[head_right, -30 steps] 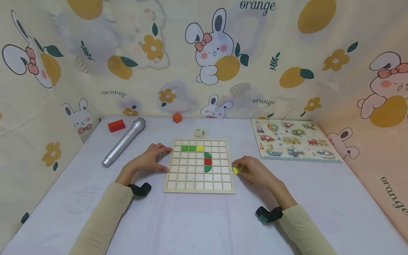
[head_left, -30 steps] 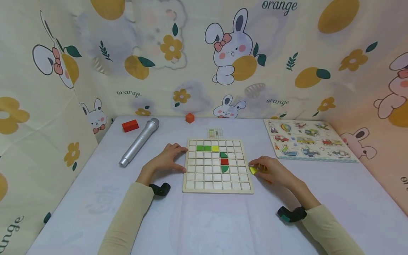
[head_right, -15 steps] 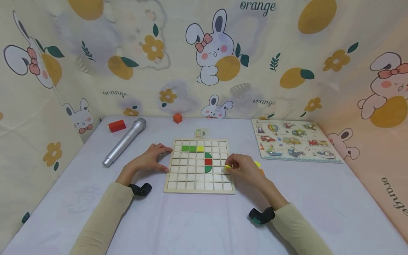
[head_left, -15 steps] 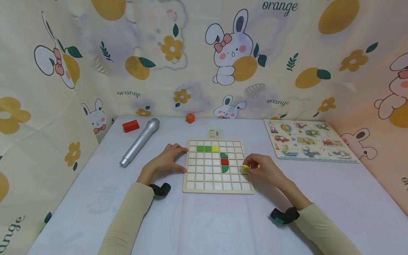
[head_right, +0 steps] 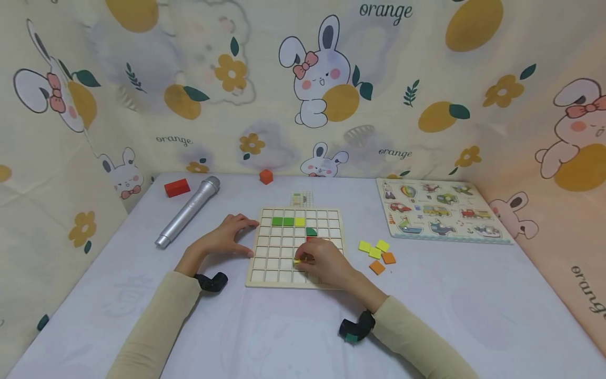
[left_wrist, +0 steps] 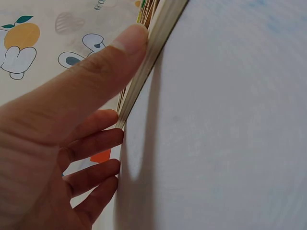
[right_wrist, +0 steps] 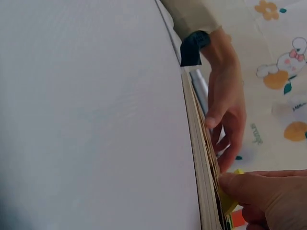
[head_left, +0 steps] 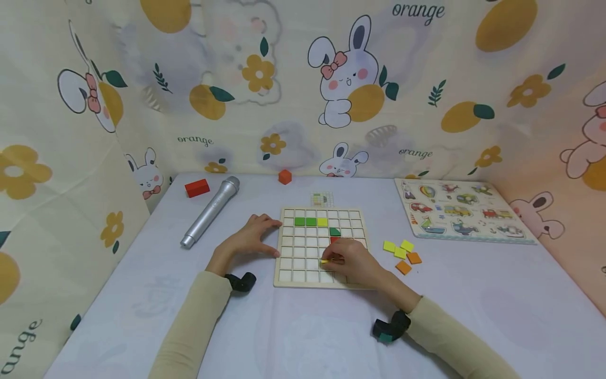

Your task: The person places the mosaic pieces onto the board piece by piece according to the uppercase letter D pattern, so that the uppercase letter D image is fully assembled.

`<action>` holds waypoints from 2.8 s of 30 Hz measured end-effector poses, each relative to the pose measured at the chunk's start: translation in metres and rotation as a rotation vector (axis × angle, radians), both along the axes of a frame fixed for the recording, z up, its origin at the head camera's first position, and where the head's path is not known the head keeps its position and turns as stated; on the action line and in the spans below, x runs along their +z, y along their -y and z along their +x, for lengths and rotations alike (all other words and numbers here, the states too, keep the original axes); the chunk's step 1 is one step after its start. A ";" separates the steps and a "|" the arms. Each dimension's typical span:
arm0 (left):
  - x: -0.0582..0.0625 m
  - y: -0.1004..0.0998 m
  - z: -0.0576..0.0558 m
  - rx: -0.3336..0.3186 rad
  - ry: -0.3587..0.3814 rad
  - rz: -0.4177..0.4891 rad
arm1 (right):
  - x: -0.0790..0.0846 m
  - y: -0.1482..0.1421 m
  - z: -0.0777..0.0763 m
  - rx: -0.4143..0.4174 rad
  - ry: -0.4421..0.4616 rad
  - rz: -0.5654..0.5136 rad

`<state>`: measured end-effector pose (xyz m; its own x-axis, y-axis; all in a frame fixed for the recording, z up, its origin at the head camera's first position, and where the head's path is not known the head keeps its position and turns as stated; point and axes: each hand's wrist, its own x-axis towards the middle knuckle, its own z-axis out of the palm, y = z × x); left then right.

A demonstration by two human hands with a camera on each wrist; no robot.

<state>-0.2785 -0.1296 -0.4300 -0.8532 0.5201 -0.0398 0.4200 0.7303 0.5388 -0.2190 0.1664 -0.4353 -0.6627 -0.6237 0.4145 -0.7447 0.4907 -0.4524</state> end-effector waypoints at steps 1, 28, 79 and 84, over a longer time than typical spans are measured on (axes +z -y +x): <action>0.000 0.000 0.000 0.000 0.000 0.000 | 0.000 0.001 0.000 -0.002 0.002 0.011; -0.001 0.000 -0.002 -0.001 -0.006 -0.006 | 0.007 -0.009 -0.001 0.032 0.098 0.099; 0.002 0.001 0.002 -0.012 0.006 -0.003 | 0.012 -0.107 0.007 -0.122 0.135 0.052; 0.002 0.000 0.001 -0.002 0.017 -0.003 | 0.016 -0.065 0.003 -0.107 0.171 0.049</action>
